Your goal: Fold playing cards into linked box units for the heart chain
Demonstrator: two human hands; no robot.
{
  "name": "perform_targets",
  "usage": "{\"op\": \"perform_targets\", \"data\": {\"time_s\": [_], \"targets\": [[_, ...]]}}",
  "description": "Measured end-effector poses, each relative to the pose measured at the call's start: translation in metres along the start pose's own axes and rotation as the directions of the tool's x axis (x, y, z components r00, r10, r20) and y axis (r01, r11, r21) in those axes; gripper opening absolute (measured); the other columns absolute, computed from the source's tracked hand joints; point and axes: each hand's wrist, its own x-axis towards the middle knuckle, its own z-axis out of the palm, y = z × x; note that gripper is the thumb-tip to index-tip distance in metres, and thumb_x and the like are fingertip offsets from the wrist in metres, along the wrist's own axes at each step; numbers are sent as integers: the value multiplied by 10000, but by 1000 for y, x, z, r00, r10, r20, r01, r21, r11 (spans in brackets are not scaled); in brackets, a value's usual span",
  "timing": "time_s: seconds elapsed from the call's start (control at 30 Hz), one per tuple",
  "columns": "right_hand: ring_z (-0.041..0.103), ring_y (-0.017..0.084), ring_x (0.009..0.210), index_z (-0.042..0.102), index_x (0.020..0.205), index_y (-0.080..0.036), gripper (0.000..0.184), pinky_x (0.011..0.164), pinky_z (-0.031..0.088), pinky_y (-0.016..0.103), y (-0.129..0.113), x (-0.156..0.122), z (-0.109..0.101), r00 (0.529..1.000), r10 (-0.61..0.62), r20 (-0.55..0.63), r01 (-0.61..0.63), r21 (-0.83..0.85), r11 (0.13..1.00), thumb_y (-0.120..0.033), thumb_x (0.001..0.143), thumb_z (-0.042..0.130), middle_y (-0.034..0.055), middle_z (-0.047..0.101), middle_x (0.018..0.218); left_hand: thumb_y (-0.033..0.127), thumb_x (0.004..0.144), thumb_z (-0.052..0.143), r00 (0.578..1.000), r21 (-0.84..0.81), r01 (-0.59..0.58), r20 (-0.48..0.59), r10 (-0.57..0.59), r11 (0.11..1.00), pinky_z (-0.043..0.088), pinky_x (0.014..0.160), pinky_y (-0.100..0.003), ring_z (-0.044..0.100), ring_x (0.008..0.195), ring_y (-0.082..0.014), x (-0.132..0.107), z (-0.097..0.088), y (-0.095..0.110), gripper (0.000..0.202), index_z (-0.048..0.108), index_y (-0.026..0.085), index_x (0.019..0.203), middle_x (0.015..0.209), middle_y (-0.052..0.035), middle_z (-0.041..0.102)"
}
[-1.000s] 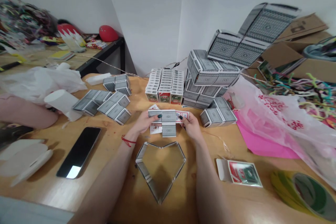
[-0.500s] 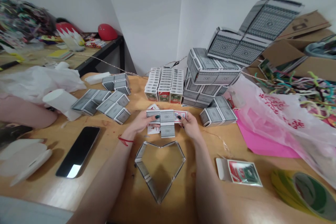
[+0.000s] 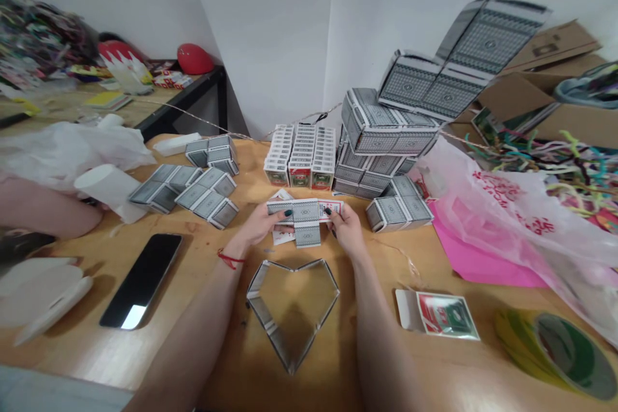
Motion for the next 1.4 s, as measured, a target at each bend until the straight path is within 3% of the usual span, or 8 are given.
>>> {"op": "perform_targets", "data": {"time_s": [0.23,0.37,0.6,0.67,0.77,0.93,1.1,1.4], "targets": [[222,38,260,450,777,-231,245,284,207,165,-17,-4,4,998,56,36,-66,390,919,-434,749,584,-119,365,380,348,656,682,992,-185,-128,-9,128,974,530,559,-296,630,636,-161,-1,-1,1,335,550,149,892,777,-45,641],[233,40,243,417,720,-238,253,315,307,176,-21,-9,2,998,22,58,-48,487,872,-447,776,549,-129,319,360,381,651,677,969,-157,-244,-77,234,957,442,433,-200,524,443,-81,2,-3,-1,295,528,127,664,523,30,518],[573,156,484,553,756,-213,507,539,504,347,-19,-11,-1,972,45,229,-140,418,897,-704,649,483,16,594,602,333,643,683,952,-337,-294,-15,307,895,498,672,-309,615,769,-171,2,-5,4,401,568,183,997,856,-39,626],[610,183,537,566,780,-204,475,554,511,360,-19,-11,1,958,49,284,-160,381,910,-660,651,528,35,617,645,343,646,671,944,-372,-317,-39,327,872,485,738,-320,598,859,-185,3,-7,3,407,573,185,1008,927,-54,626],[608,166,499,530,856,-213,337,462,488,287,-16,-11,8,942,87,325,-179,264,948,-419,637,683,-3,605,610,377,664,644,929,-357,-366,-89,359,859,461,788,-309,567,931,-191,3,-7,1,399,584,170,1000,961,-71,623],[585,143,448,369,1141,-249,569,344,399,200,-9,-8,16,923,144,358,-205,140,969,-315,660,667,-44,587,597,368,712,603,907,-243,-422,-123,404,874,448,721,-267,571,852,-167,4,-1,-1,364,576,160,1009,957,-64,608],[492,81,363,484,965,-179,344,312,309,167,-5,-6,14,923,195,330,-234,81,969,-362,698,601,-43,560,528,374,731,583,877,-185,-446,-284,387,875,437,669,-242,572,737,-129,8,8,-5,263,592,159,882,819,-21,618],[402,52,333,546,863,-192,292,321,286,172,-4,-2,10,952,226,205,-255,128,958,-344,638,652,-67,519,502,353,650,656,803,-177,-464,-498,327,868,462,719,-275,608,759,-153,14,9,-3,291,596,143,843,824,-41,658]]}}
